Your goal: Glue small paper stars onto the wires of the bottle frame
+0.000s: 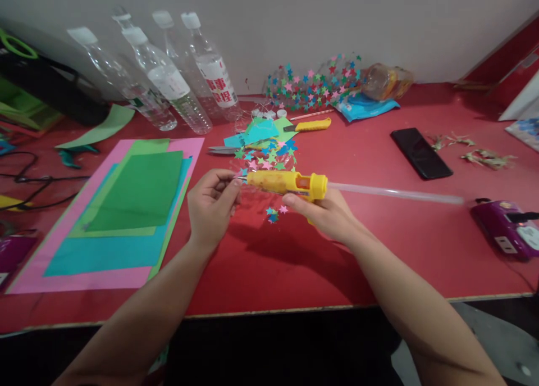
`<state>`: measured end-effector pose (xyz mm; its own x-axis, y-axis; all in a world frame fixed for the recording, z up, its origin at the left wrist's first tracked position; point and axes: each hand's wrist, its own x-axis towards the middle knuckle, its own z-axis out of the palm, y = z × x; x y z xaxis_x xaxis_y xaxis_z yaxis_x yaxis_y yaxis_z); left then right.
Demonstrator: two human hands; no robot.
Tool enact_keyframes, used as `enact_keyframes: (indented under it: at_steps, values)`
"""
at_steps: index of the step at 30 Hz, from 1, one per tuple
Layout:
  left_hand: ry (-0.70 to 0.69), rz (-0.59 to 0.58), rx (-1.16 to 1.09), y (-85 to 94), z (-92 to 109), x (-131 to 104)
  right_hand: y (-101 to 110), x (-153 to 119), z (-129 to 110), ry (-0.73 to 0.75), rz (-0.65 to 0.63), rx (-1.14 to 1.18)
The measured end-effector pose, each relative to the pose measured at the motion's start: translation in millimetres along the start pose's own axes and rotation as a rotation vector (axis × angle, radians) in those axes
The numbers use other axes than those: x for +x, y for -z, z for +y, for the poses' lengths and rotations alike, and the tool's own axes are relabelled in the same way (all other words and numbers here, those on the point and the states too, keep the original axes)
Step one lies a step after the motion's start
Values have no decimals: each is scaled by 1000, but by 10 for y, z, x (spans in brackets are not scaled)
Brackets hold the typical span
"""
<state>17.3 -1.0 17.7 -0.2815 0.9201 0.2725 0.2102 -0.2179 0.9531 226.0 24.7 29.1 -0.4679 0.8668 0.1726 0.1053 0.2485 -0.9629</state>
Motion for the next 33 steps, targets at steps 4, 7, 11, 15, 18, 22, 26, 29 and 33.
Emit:
enact_keyframes:
  at_steps: [4, 7, 11, 15, 18, 22, 26, 29, 33]
  values:
    - [-8, -8, 31, 1, -7, -23, -23, 2, -1, 22, 17, -36]
    - [-8, -5, 49, -1, -6, -33, -22, 2, 12, 27, 22, -54]
    - [-1, 5, 59, -3, -1, -34, -21, 2, 22, 19, 32, -63]
    - [-12, 9, 74, 2, -3, -33, -28, 6, 21, 27, 44, -75]
    - [-19, 6, 72, 7, -7, -31, -38, 12, 8, 22, 52, -68]
    - [-27, 4, 61, 5, -2, -26, -48, 18, -13, 18, 47, -39]
    - [-26, 9, 56, 0, 10, -24, -51, 18, -15, 8, 53, -27]
    - [-30, 8, 59, -2, 11, -26, -54, 18, -14, 8, 57, -28]
    - [-45, 9, 73, -7, 3, -27, -54, 16, -18, -7, 63, -51]
